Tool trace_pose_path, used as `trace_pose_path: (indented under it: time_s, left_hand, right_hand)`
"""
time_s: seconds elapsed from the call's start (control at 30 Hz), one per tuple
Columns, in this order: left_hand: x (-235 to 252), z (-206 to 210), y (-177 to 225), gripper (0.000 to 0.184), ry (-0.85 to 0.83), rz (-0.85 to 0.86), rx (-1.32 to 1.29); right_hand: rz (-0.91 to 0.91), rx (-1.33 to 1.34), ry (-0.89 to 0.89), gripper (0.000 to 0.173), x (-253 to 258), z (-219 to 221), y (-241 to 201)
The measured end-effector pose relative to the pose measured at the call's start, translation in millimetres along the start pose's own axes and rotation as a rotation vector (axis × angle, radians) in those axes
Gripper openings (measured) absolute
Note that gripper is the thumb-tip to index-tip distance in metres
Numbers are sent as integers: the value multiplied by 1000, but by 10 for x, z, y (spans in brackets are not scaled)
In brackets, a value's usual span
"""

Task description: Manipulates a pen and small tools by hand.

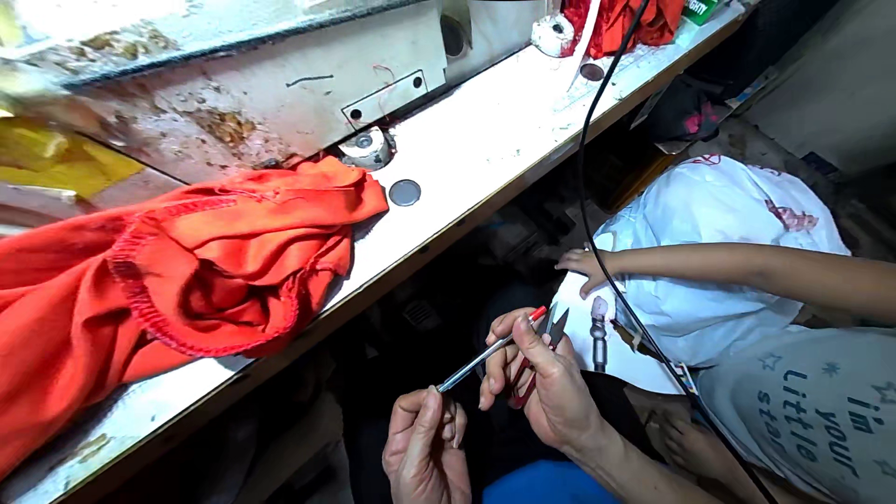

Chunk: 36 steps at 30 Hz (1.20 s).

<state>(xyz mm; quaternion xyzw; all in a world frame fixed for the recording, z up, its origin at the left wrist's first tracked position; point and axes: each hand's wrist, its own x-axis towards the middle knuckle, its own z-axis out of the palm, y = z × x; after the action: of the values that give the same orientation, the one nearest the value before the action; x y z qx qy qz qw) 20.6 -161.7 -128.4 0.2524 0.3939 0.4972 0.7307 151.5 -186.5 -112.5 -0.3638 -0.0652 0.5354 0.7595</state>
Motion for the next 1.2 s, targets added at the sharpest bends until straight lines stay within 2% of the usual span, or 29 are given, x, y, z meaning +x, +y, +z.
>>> trace_pose_path:
  time_s: [0.17,0.43,0.6,0.73,0.87,1.2]
  left_hand:
    - [-36,-10,21,26,13,-8,-10]
    - [-114,10,56,31,32,-151,-189]
    - [-114,-137,111,34,98,-55,-54]
    - [-141,-88,54,29,63,-65,-68]
    - [-108,-102,98,27,67,-6,-51]
    - [-68,-159,120,14,-35,118,219]
  right_hand:
    - [11,5,-4,31,-7,-7,4]
    - [13,-25,-33,29,-35,-40,0]
    - [-42,-87,33,33,-3,-88,-127]
    - [-4,-52,-30,29,-32,-29,-46]
    - [-35,-75,-25,33,7,-34,-85]
    - [20,-67,-11,34,46,-56,-49]
